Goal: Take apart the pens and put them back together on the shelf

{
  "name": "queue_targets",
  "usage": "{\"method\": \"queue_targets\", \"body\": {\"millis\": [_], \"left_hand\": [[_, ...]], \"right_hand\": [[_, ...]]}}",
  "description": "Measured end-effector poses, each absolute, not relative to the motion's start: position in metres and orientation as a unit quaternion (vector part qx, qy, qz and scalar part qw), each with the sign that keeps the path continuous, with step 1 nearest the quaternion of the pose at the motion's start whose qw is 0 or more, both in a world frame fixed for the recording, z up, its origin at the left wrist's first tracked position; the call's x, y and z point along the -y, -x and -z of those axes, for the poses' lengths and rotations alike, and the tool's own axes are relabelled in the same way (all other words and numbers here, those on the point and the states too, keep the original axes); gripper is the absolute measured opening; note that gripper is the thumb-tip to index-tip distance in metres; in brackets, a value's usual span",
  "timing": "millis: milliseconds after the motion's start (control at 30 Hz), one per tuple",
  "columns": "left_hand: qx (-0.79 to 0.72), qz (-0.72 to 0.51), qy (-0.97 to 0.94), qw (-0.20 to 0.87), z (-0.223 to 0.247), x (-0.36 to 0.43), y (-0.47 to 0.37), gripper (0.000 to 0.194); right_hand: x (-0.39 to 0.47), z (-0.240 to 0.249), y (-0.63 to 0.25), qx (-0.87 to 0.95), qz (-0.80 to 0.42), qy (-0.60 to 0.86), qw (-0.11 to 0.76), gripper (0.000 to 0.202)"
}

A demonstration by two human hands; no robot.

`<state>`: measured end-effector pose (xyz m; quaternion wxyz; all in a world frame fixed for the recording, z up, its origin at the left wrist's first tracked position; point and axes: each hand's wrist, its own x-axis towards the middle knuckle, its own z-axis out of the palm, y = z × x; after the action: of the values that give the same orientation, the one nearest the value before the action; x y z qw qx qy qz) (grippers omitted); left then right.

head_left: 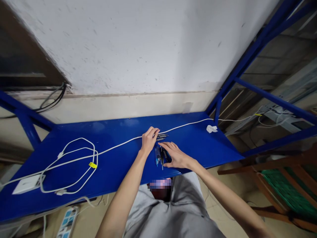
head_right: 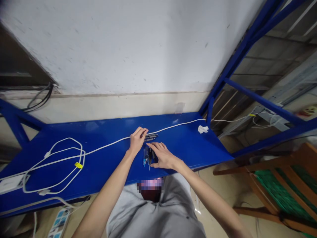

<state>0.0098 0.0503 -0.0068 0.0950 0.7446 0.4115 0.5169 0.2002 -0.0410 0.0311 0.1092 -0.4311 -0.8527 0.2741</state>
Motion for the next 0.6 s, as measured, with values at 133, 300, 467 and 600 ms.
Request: {"method": "queue_targets", "body": {"millis": [133,300,467,600], "left_hand": [[-0.413,-0.515,-0.745,0.098,0.007,-0.05,-0.01,0.025],[-0.418,-0.513,-0.745,0.085,0.005,-0.05,-0.01,0.025],[-0.417,-0.496,-0.76,0.05,0.0,-0.048,-0.011,0.025],[-0.407,-0.482,-0.775,0.032,-0.001,-0.046,-0.012,0.025]], "right_hand": [[0.042,-0.032,-0.202,0.853,-0.27,0.425,0.136,0.109],[0.033,-0.046,-0.221,0.823,-0.272,0.399,0.3,0.095],[-0.02,-0.051,-0.221,0.725,-0.182,0.441,0.496,0.078],[-0.058,-0.041,-0.199,0.706,-0.121,0.427,0.551,0.066]]}}
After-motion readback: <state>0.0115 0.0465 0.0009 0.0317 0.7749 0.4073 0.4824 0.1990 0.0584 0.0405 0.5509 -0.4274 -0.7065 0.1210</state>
